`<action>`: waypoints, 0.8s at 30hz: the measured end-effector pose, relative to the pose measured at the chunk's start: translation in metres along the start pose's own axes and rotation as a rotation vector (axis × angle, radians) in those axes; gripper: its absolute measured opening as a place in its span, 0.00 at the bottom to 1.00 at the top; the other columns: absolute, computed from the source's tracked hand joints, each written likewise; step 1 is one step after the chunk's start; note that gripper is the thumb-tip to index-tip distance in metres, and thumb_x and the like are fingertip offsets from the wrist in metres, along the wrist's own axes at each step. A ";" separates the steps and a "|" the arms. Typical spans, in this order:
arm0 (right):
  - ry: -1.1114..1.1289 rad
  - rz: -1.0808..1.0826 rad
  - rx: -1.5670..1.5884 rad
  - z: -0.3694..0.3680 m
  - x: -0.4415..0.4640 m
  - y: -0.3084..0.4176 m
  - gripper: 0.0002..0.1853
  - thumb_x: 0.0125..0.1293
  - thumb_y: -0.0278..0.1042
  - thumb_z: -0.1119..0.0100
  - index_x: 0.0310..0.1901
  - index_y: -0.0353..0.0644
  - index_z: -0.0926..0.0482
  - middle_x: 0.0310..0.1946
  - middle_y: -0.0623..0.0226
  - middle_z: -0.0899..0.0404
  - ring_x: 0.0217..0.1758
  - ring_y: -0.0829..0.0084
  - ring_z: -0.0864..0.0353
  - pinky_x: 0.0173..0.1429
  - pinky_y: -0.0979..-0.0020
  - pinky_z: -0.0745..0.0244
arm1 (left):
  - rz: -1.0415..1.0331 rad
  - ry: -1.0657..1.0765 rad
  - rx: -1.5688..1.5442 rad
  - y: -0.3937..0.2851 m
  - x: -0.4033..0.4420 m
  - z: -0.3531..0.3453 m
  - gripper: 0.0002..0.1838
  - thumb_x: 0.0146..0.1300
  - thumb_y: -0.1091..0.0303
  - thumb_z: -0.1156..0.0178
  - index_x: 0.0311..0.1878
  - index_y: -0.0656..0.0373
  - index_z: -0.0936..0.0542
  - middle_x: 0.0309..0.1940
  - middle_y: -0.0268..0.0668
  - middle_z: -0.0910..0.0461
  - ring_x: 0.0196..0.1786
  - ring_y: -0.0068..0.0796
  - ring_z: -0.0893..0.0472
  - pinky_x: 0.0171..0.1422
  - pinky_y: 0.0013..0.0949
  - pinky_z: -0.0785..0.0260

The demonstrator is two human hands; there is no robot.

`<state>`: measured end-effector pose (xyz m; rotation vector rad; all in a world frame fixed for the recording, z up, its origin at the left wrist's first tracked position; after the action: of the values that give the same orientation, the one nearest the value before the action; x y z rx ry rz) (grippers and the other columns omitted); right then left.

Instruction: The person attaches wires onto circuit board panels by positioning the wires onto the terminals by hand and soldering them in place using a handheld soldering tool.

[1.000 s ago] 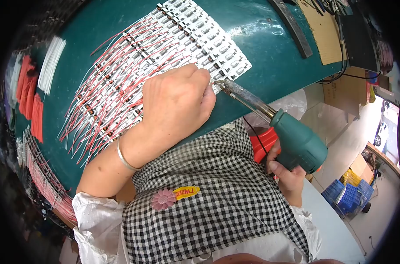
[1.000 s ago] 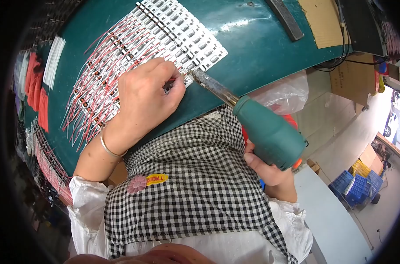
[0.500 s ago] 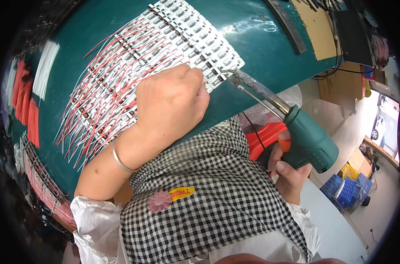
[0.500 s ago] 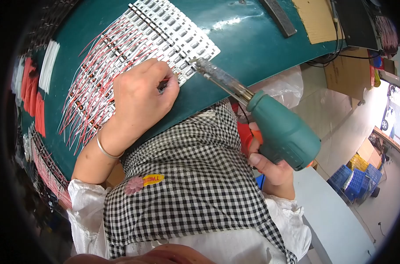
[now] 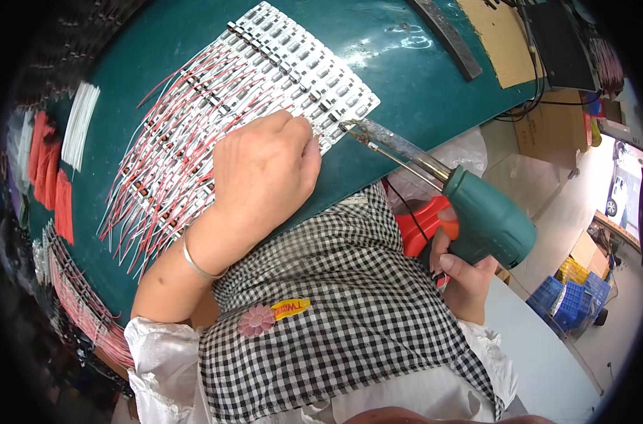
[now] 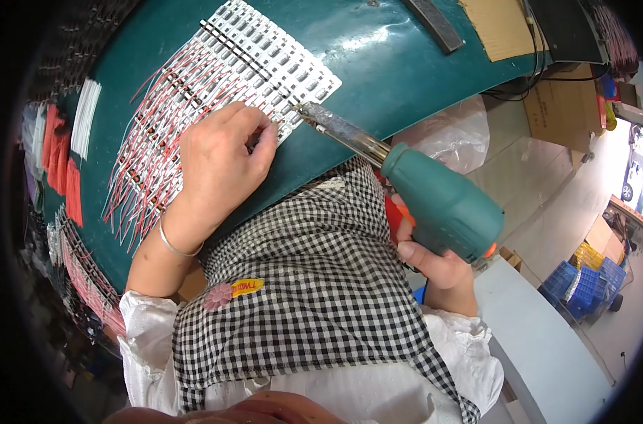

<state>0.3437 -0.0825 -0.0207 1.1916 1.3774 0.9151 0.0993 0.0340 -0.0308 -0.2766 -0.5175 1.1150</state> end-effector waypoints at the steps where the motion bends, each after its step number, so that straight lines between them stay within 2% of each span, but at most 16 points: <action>1: 0.013 0.010 -0.006 0.002 0.000 -0.001 0.32 0.48 0.19 0.34 0.59 0.27 0.27 0.49 0.58 0.19 0.28 0.75 0.23 0.32 0.76 0.29 | -0.030 0.024 0.030 -0.002 -0.001 0.005 0.02 0.53 0.76 0.35 0.29 0.59 0.18 0.21 0.37 0.23 0.22 0.37 0.23 0.27 0.38 0.30; 3: 0.030 0.026 0.014 0.006 0.000 -0.002 0.32 0.48 0.18 0.34 0.59 0.26 0.28 0.50 0.57 0.20 0.29 0.75 0.23 0.32 0.76 0.29 | -0.090 0.082 0.090 -0.004 -0.006 0.025 0.04 0.54 0.79 0.37 0.32 0.60 0.16 0.21 0.38 0.24 0.23 0.40 0.23 0.28 0.40 0.30; 5: 0.033 0.040 0.058 0.011 0.002 -0.001 0.32 0.48 0.17 0.35 0.59 0.26 0.28 0.52 0.55 0.20 0.29 0.74 0.23 0.32 0.76 0.29 | -0.013 0.191 0.095 -0.004 -0.016 0.058 0.15 0.46 0.82 0.43 0.37 0.59 0.16 0.26 0.41 0.22 0.33 0.43 0.20 0.35 0.43 0.28; 6: 0.048 0.052 0.072 0.013 0.002 -0.001 0.32 0.48 0.17 0.35 0.60 0.26 0.29 0.53 0.54 0.21 0.28 0.74 0.23 0.32 0.76 0.29 | -0.007 0.203 0.163 -0.003 -0.020 0.077 0.20 0.44 0.85 0.44 0.42 0.60 0.15 0.29 0.42 0.19 0.33 0.43 0.18 0.36 0.42 0.26; 7: 0.063 0.068 0.084 0.016 0.003 -0.001 0.33 0.48 0.17 0.36 0.60 0.26 0.30 0.54 0.53 0.21 0.28 0.73 0.23 0.31 0.75 0.29 | 0.017 0.135 0.190 0.003 -0.026 0.093 0.19 0.44 0.85 0.42 0.41 0.61 0.15 0.32 0.43 0.16 0.34 0.43 0.17 0.37 0.40 0.24; 8: 0.078 0.083 0.095 0.018 0.004 -0.001 0.33 0.48 0.17 0.36 0.61 0.26 0.30 0.55 0.52 0.22 0.28 0.73 0.23 0.31 0.75 0.28 | 0.078 0.070 0.200 0.006 -0.028 0.108 0.16 0.48 0.87 0.40 0.42 0.63 0.15 0.33 0.44 0.15 0.34 0.38 0.14 0.38 0.35 0.23; 10: -0.043 0.075 0.036 0.020 0.005 -0.005 0.37 0.44 0.26 0.30 0.59 0.25 0.31 0.51 0.52 0.22 0.21 0.73 0.26 0.23 0.75 0.30 | 0.189 -0.128 0.192 0.010 -0.032 0.128 0.12 0.52 0.88 0.38 0.40 0.65 0.15 0.32 0.43 0.14 0.33 0.32 0.15 0.37 0.31 0.23; 11: -0.100 0.070 0.006 0.021 0.005 -0.007 0.39 0.42 0.30 0.27 0.58 0.25 0.31 0.49 0.52 0.23 0.17 0.73 0.27 0.18 0.75 0.32 | 0.206 -0.129 0.141 0.007 -0.030 0.127 0.11 0.53 0.88 0.38 0.39 0.66 0.16 0.32 0.42 0.15 0.33 0.30 0.15 0.37 0.30 0.23; 13: -0.001 0.057 0.056 0.018 0.003 -0.005 0.36 0.46 0.23 0.32 0.61 0.26 0.31 0.53 0.50 0.23 0.24 0.73 0.25 0.26 0.75 0.30 | 0.242 -0.135 0.040 -0.006 -0.024 0.120 0.10 0.54 0.88 0.37 0.38 0.67 0.17 0.32 0.41 0.15 0.33 0.27 0.16 0.36 0.29 0.23; 14: 0.054 0.052 0.080 0.018 0.003 -0.004 0.35 0.48 0.20 0.34 0.62 0.27 0.31 0.55 0.49 0.23 0.27 0.72 0.23 0.30 0.75 0.29 | 0.209 -0.118 -0.085 -0.011 -0.020 0.103 0.08 0.53 0.87 0.36 0.36 0.65 0.18 0.30 0.41 0.16 0.32 0.30 0.16 0.35 0.29 0.24; 15: 0.088 0.062 0.048 0.019 0.002 -0.004 0.34 0.48 0.20 0.34 0.62 0.27 0.30 0.55 0.49 0.22 0.27 0.72 0.23 0.30 0.75 0.29 | 0.019 -0.084 -0.158 -0.016 -0.014 0.085 0.08 0.53 0.85 0.35 0.35 0.63 0.19 0.29 0.42 0.18 0.30 0.34 0.17 0.33 0.30 0.26; 16: 0.121 0.072 0.017 0.022 0.001 -0.006 0.34 0.48 0.20 0.34 0.61 0.27 0.30 0.54 0.49 0.22 0.27 0.73 0.23 0.30 0.74 0.29 | -0.015 -0.008 -0.198 -0.023 -0.008 0.069 0.06 0.56 0.85 0.36 0.34 0.65 0.19 0.27 0.38 0.20 0.26 0.24 0.23 0.29 0.25 0.33; 17: 0.154 0.080 -0.014 0.022 0.000 -0.008 0.34 0.48 0.19 0.35 0.61 0.27 0.30 0.53 0.49 0.22 0.26 0.73 0.23 0.30 0.74 0.29 | -0.037 0.005 -0.252 -0.022 -0.006 0.050 0.05 0.54 0.83 0.34 0.33 0.64 0.19 0.25 0.38 0.22 0.24 0.26 0.24 0.27 0.27 0.33; 19: 0.061 0.052 -0.062 0.024 -0.004 -0.013 0.33 0.45 0.26 0.30 0.55 0.24 0.27 0.45 0.54 0.21 0.20 0.74 0.27 0.23 0.76 0.33 | -0.092 -0.016 -0.244 -0.017 -0.004 0.018 0.05 0.53 0.81 0.33 0.31 0.63 0.19 0.23 0.38 0.23 0.22 0.31 0.23 0.24 0.30 0.32; 21: 0.007 0.050 -0.071 0.024 -0.004 -0.015 0.33 0.43 0.29 0.27 0.53 0.23 0.26 0.41 0.57 0.21 0.16 0.75 0.28 0.19 0.77 0.35 | -0.073 0.006 -0.225 -0.011 -0.005 -0.001 0.05 0.53 0.81 0.33 0.30 0.62 0.20 0.23 0.38 0.22 0.21 0.31 0.23 0.24 0.31 0.31; 24: 0.002 0.061 -0.041 0.023 -0.003 -0.016 0.33 0.43 0.29 0.28 0.53 0.23 0.26 0.42 0.57 0.21 0.17 0.74 0.28 0.20 0.76 0.35 | -0.070 0.006 -0.145 -0.009 -0.005 -0.008 0.05 0.52 0.79 0.33 0.28 0.61 0.20 0.23 0.37 0.22 0.20 0.30 0.22 0.23 0.31 0.30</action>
<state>0.3631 -0.0910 -0.0387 1.2076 1.3242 0.9823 0.1089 0.0257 -0.0352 -0.3852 -0.5991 1.0097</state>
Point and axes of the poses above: each hand's wrist, its own x-axis towards the middle knuckle, its own z-axis out of the back of the hand, y = z × x, the point moved 5 cm from there along x, towards the middle knuckle
